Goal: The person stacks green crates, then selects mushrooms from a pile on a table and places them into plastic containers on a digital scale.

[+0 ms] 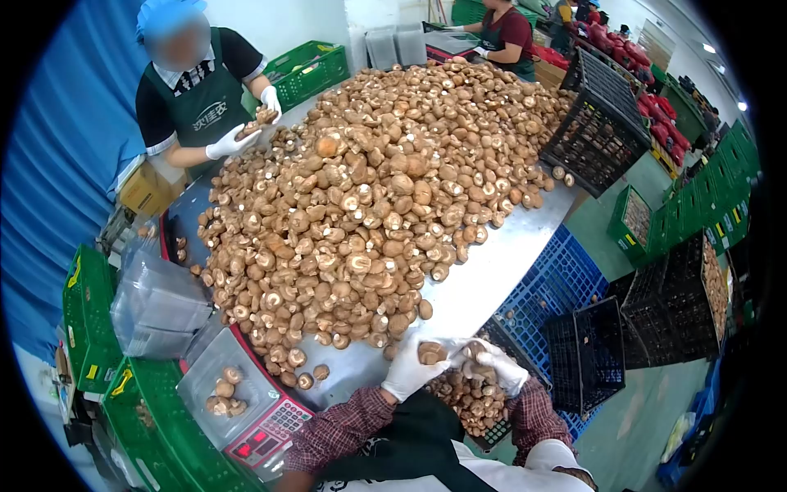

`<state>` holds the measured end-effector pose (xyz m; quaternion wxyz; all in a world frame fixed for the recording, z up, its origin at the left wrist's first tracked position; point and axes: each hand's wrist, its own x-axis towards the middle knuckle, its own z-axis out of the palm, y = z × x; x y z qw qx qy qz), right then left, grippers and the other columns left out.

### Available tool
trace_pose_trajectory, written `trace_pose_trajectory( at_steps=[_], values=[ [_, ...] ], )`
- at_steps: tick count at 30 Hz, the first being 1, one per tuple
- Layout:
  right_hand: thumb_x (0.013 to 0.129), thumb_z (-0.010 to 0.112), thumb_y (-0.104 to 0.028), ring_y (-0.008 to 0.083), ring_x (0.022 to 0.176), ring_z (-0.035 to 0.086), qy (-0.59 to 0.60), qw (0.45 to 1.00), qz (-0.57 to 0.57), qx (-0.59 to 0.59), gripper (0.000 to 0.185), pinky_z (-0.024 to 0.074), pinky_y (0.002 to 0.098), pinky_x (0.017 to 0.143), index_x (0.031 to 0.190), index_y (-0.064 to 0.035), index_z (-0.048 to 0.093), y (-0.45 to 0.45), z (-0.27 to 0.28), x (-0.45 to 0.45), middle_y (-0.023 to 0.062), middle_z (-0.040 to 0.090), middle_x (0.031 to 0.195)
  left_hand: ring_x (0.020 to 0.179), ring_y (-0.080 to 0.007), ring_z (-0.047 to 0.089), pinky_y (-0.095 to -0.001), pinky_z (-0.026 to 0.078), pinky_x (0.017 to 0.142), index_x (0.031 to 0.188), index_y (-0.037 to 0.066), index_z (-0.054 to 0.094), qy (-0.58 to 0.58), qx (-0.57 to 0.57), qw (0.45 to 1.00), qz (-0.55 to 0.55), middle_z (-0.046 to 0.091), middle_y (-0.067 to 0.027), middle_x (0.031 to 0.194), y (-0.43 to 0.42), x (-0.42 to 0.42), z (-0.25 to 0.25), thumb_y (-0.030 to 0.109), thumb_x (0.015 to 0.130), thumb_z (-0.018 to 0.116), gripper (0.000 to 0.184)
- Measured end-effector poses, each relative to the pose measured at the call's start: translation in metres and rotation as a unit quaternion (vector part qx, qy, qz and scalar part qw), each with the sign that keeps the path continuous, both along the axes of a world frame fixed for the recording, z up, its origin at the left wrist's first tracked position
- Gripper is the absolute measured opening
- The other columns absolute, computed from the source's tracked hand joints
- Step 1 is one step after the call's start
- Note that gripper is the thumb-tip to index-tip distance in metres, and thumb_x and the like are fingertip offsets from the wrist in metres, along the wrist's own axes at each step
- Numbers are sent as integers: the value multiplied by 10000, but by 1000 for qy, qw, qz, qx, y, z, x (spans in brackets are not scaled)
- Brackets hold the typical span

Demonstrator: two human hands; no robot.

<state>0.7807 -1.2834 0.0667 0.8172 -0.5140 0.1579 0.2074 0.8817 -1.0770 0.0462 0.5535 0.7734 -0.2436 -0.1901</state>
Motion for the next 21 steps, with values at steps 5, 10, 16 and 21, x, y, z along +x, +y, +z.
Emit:
trace_pose_trajectory(
  at_steps=[5,10,16,21],
  values=[
    [827,662,-538,261,1019,626,-67,815,230,-527,749,480,364,897,1395,-93,463,-24,-38,-16,167,644,1125,938,-177,615,-305,514,823,1146,27,474,410,-136,896,103,623,-117,1019,48,19,-4,98,807,734,433],
    [844,652,-313,344,984,618,-233,770,50,-591,609,496,375,879,1393,-139,454,29,-20,78,188,606,1141,979,-208,639,-334,548,821,1319,41,433,450,-339,812,152,600,-147,1148,74,28,-2,149,905,652,481],
    [799,642,-70,349,1098,546,-320,699,93,-632,608,487,399,900,1368,-210,478,95,-22,196,169,512,1214,1174,-339,559,-444,478,969,1380,49,404,451,-432,759,185,544,-188,1287,94,32,31,503,991,382,599],
    [787,652,-15,311,1024,585,-388,763,-6,-517,460,492,352,881,1225,-148,602,86,-26,205,141,560,1129,1218,-378,521,-457,445,1023,1410,36,368,415,-486,740,211,513,-211,1320,116,26,39,412,997,419,562]
  ],
)
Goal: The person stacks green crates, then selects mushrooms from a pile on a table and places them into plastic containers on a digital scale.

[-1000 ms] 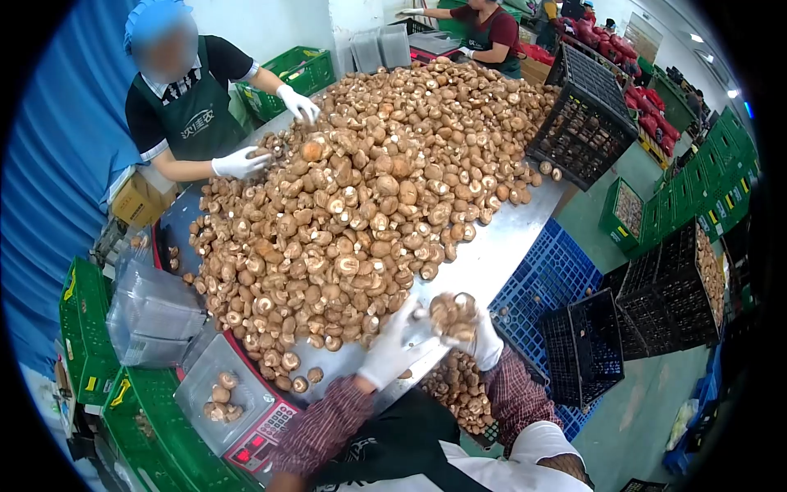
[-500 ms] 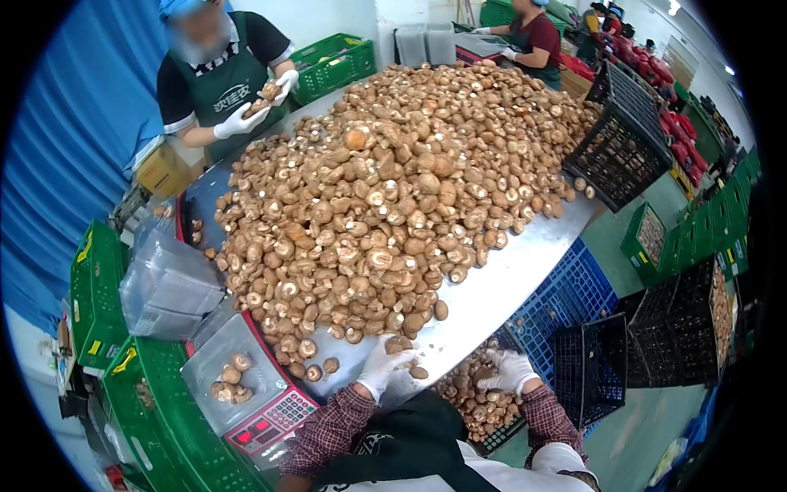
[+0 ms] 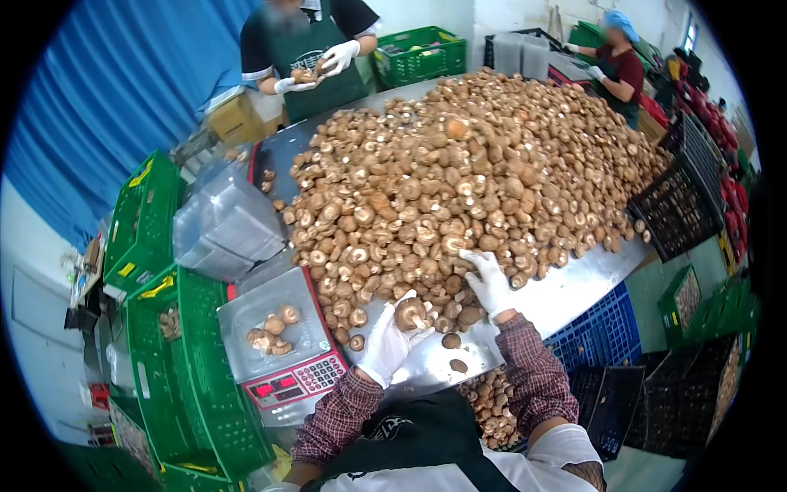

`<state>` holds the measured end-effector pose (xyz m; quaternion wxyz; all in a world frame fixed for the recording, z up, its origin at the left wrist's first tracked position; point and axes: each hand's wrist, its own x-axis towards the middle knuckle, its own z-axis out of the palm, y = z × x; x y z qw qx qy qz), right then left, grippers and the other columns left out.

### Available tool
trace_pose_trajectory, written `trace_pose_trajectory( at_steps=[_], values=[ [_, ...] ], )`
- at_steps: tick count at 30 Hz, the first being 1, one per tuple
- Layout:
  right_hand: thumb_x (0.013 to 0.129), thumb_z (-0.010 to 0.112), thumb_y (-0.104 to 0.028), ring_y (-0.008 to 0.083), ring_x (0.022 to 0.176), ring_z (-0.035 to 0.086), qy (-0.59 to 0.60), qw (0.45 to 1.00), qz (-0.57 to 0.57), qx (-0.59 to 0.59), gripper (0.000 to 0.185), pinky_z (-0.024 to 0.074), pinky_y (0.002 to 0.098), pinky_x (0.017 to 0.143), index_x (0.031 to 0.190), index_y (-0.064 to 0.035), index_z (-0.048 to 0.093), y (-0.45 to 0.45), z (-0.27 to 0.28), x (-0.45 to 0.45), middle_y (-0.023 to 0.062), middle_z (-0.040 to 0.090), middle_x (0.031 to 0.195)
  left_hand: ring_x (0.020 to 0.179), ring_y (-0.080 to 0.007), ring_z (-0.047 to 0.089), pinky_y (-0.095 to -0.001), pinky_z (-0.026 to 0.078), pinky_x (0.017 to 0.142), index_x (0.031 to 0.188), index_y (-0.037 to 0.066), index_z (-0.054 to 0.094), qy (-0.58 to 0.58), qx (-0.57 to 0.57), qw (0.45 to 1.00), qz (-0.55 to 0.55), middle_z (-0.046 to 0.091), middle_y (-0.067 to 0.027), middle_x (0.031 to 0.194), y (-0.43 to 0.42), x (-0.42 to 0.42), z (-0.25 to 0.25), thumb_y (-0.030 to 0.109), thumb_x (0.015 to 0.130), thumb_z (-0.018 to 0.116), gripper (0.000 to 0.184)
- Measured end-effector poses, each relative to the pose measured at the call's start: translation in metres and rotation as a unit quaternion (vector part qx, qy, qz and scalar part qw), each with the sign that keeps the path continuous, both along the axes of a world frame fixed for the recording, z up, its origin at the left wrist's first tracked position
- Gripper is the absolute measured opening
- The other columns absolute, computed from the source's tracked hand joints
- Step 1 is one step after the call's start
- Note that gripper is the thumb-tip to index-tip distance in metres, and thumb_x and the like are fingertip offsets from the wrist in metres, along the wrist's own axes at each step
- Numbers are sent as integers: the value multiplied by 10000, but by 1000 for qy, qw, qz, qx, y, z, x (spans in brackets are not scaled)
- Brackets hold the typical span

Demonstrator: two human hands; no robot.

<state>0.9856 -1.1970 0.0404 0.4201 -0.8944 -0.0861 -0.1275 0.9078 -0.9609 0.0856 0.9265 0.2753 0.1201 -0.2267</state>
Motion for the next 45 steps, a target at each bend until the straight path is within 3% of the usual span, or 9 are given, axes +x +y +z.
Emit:
trace_pose_trajectory(
  at_steps=[2,6,13,19,22,26,30,38,45],
  values=[
    [810,633,10,256,1029,600,-10,997,-2,72,450,492,319,874,1243,-99,585,-4,-2,-5,117,572,1195,1243,-387,499,-462,433,1039,1432,35,342,-28,-3,1000,1,491,-217,1345,6,-1,5,356,992,445,555],
    [915,525,-168,154,954,595,224,741,125,621,453,498,251,709,1350,-54,468,10,23,-26,90,599,1136,1274,-399,467,-464,417,1062,1451,44,311,-43,-25,999,4,473,-213,1367,16,-5,10,249,979,498,548],
    [959,502,-290,52,674,479,303,781,99,538,335,347,186,478,1192,-64,585,61,66,-81,-1,552,810,1267,-354,484,-469,422,1059,1432,48,344,-65,39,997,-2,486,-174,1360,22,-19,19,123,970,519,499],
    [935,588,-189,32,550,457,355,787,129,488,425,425,173,481,1335,-63,518,70,52,-112,-23,552,807,1192,-183,535,-316,428,1017,1346,0,444,-227,178,957,-13,521,-116,1339,19,-33,17,77,919,599,461],
    [983,470,-336,47,531,450,320,832,82,445,463,448,188,494,1320,-23,523,53,54,-131,-15,568,827,1190,-188,536,-327,425,1025,1347,-2,441,-251,227,938,-70,538,-116,1321,10,-41,9,61,916,587,460],
    [993,345,-482,88,641,569,245,745,-36,619,609,429,170,512,1271,20,549,-8,56,-175,32,643,825,1214,-195,524,-326,412,1036,1352,1,448,-260,190,921,-220,541,-116,1323,-29,-66,-2,20,907,576,463],
    [982,349,-421,114,725,538,161,783,-118,589,589,463,220,621,1368,7,473,-35,80,-225,29,607,844,1329,-224,397,-333,374,1065,1459,45,310,-546,319,705,-320,391,-139,1459,-69,-85,2,137,874,682,699],
    [926,578,-197,168,1097,561,127,842,-138,505,460,435,304,966,1324,16,492,14,72,-220,97,602,1189,1353,-307,380,-451,363,1075,1470,23,273,65,-55,890,-447,402,-186,1443,-61,-66,-2,322,1010,438,573],
    [916,617,-195,167,1074,587,79,863,-151,476,432,441,299,967,1275,34,544,55,79,-170,107,631,1183,1296,-350,452,-435,444,1028,1467,-9,273,-18,-166,948,-273,393,-218,1446,10,-37,-2,159,912,510,626]
  ],
)
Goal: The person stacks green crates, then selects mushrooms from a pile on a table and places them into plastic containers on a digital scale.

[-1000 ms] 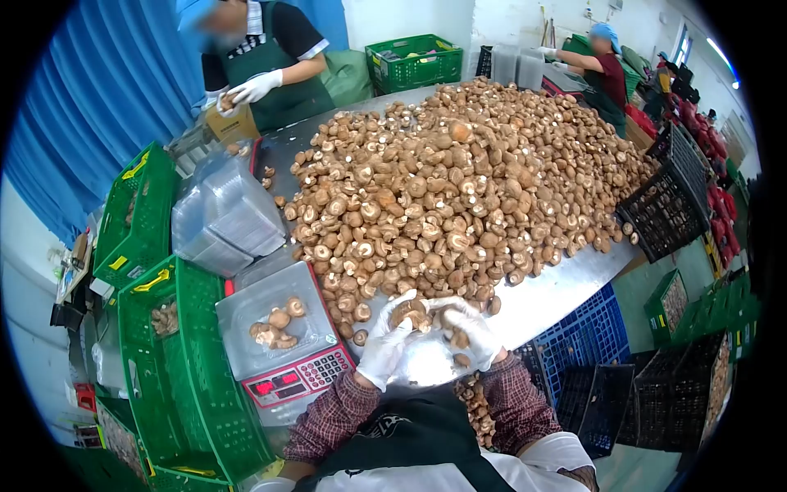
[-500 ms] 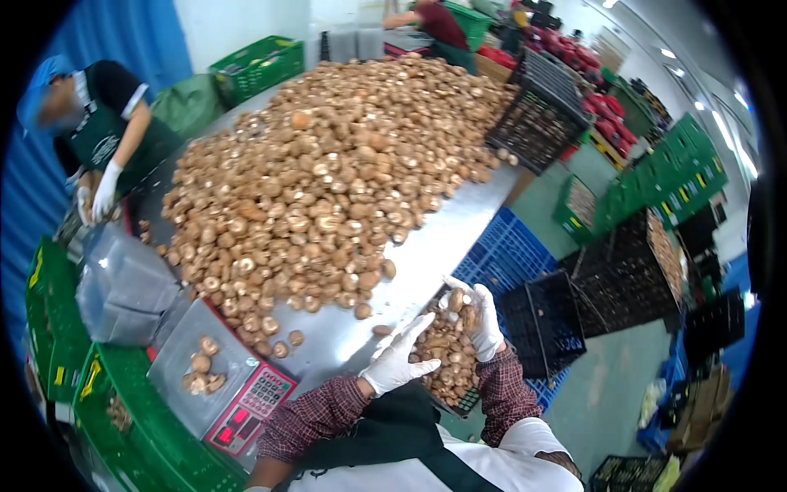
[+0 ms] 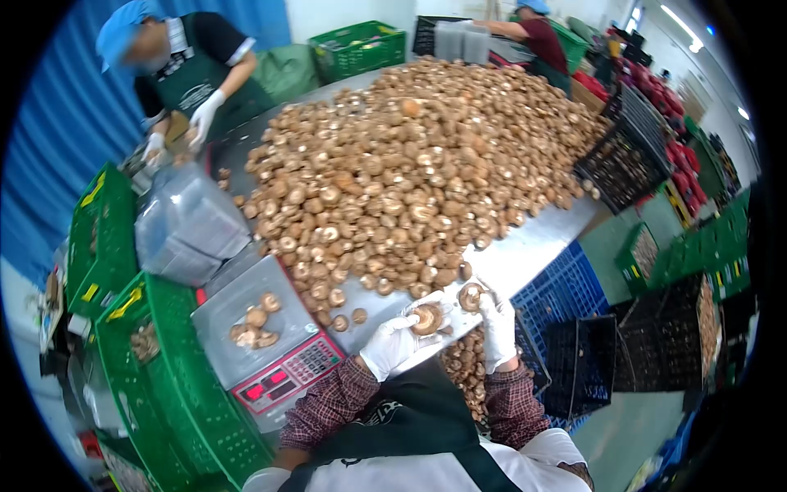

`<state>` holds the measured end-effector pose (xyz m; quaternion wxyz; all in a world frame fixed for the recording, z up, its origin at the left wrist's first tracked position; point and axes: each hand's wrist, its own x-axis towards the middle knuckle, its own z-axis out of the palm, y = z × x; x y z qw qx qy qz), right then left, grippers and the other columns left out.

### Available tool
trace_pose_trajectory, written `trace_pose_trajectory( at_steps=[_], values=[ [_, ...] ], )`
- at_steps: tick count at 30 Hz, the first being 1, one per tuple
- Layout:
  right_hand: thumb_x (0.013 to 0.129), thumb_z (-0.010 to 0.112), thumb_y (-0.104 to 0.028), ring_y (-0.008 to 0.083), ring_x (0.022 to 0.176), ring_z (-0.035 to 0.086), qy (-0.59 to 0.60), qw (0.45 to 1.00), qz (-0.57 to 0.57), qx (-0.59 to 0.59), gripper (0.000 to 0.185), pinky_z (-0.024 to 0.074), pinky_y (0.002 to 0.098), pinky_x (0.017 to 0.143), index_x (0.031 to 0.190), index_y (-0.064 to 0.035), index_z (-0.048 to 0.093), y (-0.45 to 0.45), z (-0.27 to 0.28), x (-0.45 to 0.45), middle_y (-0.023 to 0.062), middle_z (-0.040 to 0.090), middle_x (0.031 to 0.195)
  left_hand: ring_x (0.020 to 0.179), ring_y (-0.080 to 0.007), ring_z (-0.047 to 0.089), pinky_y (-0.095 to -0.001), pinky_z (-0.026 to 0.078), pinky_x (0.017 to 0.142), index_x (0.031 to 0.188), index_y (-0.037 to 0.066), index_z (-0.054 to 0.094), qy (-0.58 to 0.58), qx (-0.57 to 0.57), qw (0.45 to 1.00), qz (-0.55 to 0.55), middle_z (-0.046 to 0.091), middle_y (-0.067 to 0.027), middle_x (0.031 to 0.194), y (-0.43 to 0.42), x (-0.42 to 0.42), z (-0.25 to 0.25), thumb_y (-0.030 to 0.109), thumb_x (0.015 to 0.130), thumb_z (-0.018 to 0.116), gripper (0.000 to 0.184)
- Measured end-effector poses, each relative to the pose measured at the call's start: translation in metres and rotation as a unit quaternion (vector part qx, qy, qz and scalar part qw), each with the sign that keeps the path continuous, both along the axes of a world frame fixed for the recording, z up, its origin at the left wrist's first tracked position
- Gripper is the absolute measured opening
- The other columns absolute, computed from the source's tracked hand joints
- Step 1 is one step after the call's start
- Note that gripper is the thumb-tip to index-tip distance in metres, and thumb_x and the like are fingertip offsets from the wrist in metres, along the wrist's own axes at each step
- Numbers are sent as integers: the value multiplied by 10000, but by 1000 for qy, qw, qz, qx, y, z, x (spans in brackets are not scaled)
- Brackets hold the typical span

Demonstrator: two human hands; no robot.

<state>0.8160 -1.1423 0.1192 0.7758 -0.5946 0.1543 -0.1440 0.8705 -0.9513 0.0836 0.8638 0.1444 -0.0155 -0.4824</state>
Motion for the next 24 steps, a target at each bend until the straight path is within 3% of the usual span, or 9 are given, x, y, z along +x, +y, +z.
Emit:
trace_pose_trajectory(
  at_steps=[3,9,10,11,13,15,19,23,24],
  values=[
    [922,590,-70,161,1114,578,-12,998,63,-10,376,453,279,966,1282,15,523,18,4,20,107,580,1281,1330,-355,411,-453,408,1061,1464,-16,277,-37,12,998,56,376,-224,1458,23,2,10,221,907,526,655],
    [936,597,-131,192,980,639,-46,978,202,-33,318,513,321,881,1214,14,542,72,14,52,118,650,1134,1293,-312,454,-460,384,1084,1427,-16,333,17,-51,992,116,423,-205,1417,55,-9,15,317,1006,420,544],
    [925,593,-91,213,879,662,-114,937,207,-256,250,541,335,784,1152,15,596,81,11,62,118,668,1080,1260,-291,486,-450,413,1053,1399,-7,367,-8,30,990,139,462,-181,1382,58,-10,12,381,999,434,562],
    [921,579,-92,236,1010,621,-65,892,264,-361,227,500,355,863,1116,-12,662,85,17,58,127,647,1125,1226,-270,519,-440,443,1022,1372,1,400,-32,112,980,162,501,-157,1346,61,-11,9,445,992,447,586],
    [909,602,-186,268,1140,553,-226,777,179,-560,254,411,369,970,1137,-126,697,102,26,62,137,658,1111,954,-199,645,-359,537,802,1227,32,532,-94,177,968,153,637,-110,1097,72,-9,-1,416,995,472,453],
    [930,543,-169,306,1228,484,-173,894,237,-338,293,337,403,1055,1168,-49,664,114,13,56,136,598,1256,847,-182,648,-315,539,744,1190,36,559,-49,223,951,210,652,-111,1036,76,-16,4,425,985,493,444],
    [948,499,-107,275,1213,501,-172,915,202,-305,301,373,379,1032,1203,10,608,108,4,50,135,603,1238,790,-149,621,-263,530,662,1314,21,500,-119,256,912,299,649,-103,1012,118,-14,18,406,1002,450,498],
    [919,546,-51,226,1183,521,-139,918,228,-294,335,383,323,1015,1248,8,579,103,-24,42,120,598,1234,760,-148,623,-250,532,668,1393,86,431,-198,506,666,512,639,-102,1053,172,-5,43,383,989,470,503],
    [908,562,-51,211,1170,527,-109,933,247,-240,360,402,301,990,1266,-14,574,107,-28,42,115,593,1238,760,-148,623,-250,532,668,1393,86,431,-198,505,665,514,639,-102,1053,182,-2,39,383,989,470,503]
  ],
)
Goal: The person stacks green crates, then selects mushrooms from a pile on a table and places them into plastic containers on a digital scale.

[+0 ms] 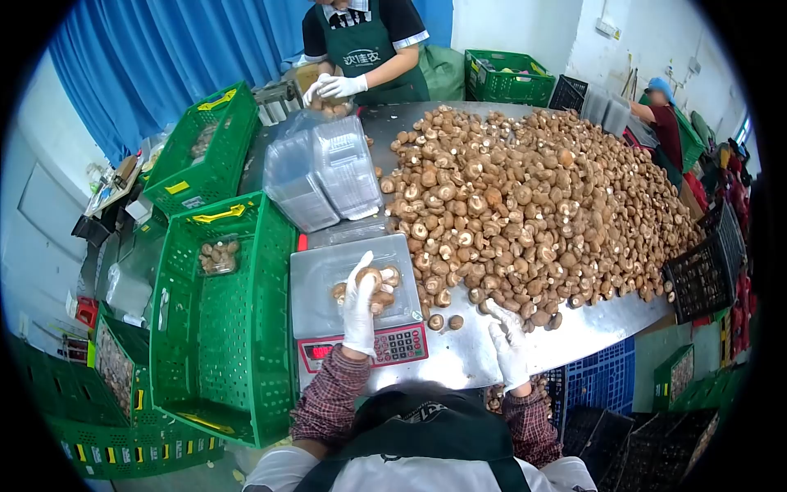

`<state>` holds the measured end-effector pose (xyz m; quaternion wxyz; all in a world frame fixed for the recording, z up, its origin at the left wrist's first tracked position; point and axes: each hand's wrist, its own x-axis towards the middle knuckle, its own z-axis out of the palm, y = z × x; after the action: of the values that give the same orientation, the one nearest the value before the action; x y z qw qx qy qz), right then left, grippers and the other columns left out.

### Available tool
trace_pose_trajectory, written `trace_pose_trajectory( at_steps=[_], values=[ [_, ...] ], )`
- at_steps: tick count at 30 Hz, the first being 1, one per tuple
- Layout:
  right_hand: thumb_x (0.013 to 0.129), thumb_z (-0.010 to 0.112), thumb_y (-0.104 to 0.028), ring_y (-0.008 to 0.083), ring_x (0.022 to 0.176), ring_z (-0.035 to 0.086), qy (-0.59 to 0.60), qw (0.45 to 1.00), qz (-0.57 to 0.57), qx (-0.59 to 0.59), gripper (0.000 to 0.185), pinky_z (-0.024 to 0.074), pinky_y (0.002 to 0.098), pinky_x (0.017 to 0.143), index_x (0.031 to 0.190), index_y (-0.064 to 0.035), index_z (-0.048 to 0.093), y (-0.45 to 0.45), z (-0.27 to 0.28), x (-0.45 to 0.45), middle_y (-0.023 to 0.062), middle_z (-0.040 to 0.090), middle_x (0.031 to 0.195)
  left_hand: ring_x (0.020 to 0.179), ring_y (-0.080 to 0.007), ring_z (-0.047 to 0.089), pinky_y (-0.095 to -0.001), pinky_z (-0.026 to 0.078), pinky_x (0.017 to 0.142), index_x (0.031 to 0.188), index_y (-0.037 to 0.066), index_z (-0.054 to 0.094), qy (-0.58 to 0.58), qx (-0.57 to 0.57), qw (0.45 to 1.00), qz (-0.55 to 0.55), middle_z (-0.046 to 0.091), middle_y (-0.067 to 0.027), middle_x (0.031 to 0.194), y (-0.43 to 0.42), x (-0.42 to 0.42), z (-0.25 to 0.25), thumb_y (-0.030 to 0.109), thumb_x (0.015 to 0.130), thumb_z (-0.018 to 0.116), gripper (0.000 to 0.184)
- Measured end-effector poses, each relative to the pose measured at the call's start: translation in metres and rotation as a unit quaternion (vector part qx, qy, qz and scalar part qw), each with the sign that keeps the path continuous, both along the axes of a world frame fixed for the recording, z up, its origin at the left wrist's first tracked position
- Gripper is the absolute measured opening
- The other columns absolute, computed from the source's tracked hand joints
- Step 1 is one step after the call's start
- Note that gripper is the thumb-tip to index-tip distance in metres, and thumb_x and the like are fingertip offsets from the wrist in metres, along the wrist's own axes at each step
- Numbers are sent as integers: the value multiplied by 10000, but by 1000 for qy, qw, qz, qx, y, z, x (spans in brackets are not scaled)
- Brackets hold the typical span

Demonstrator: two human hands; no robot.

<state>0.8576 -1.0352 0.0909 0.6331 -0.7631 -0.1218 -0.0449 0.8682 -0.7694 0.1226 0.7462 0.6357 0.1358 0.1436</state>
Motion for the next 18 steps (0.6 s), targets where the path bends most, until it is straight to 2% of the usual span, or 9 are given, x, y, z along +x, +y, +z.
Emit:
trace_pose_trajectory(
  at_steps=[1,2,5,7,9,12,13,16,18],
  values=[
    [896,578,-50,196,1158,533,48,998,12,44,388,420,278,965,1284,-35,568,4,-3,0,110,589,1243,885,-169,614,-294,530,758,1385,92,436,-5,-183,983,-29,614,-101,1113,9,3,-6,377,979,492,499],
    [877,612,-68,174,1134,543,32,999,31,-9,437,457,245,894,1310,-85,561,9,-4,3,103,570,1267,1009,-190,604,-338,529,848,1376,98,440,-10,-359,931,-57,589,-100,1172,13,4,-11,371,969,513,495],
    [796,737,-140,204,1133,551,-6,996,50,-73,556,492,270,860,1316,-88,546,63,24,6,118,571,1235,1135,-245,542,-442,470,958,1380,100,425,4,-491,866,-94,548,-112,1229,-4,-3,-10,399,955,530,530],
    [750,784,-166,257,1098,563,-151,967,20,-206,611,503,316,868,1305,-77,546,92,40,13,134,569,1185,1200,-265,494,-479,443,988,1374,76,422,-15,-512,854,-95,516,-116,1294,-18,-5,-17,395,959,516,532],
    [746,789,-186,305,1055,563,-173,966,19,-189,607,504,357,876,1292,-71,547,104,43,18,144,557,1161,1207,-274,488,-487,413,1020,1376,71,424,-45,-456,885,-84,520,-113,1290,-28,-9,-5,380,958,517,528],
    [758,760,-71,239,1019,581,-143,988,64,-14,465,505,331,871,1182,-46,571,112,24,32,122,549,1164,1213,-269,483,-474,383,1049,1379,89,432,-62,-501,856,-112,519,-110,1294,-11,-12,-4,363,967,499,500],
    [760,739,-17,207,1002,588,-5,989,85,123,444,497,318,873,1165,-36,559,111,20,29,110,552,1157,1213,-269,483,-474,383,1049,1379,89,432,-66,-502,855,-110,519,-110,1294,-6,-13,-3,363,967,499,500],
    [762,740,-28,200,1004,594,-6,990,94,106,443,493,316,873,1160,-28,544,107,17,28,109,558,1142,1186,-261,508,-453,389,1047,1377,111,442,-29,-518,849,-101,535,-108,1283,-1,-12,-5,364,972,482,479],
    [745,724,-2,231,1064,599,-97,993,57,46,400,485,338,905,1109,-50,565,112,12,26,100,586,1141,1143,-265,542,-444,419,1021,1365,119,457,28,-509,856,-80,562,-105,1250,-11,-4,-15,398,977,465,477]
  ],
)
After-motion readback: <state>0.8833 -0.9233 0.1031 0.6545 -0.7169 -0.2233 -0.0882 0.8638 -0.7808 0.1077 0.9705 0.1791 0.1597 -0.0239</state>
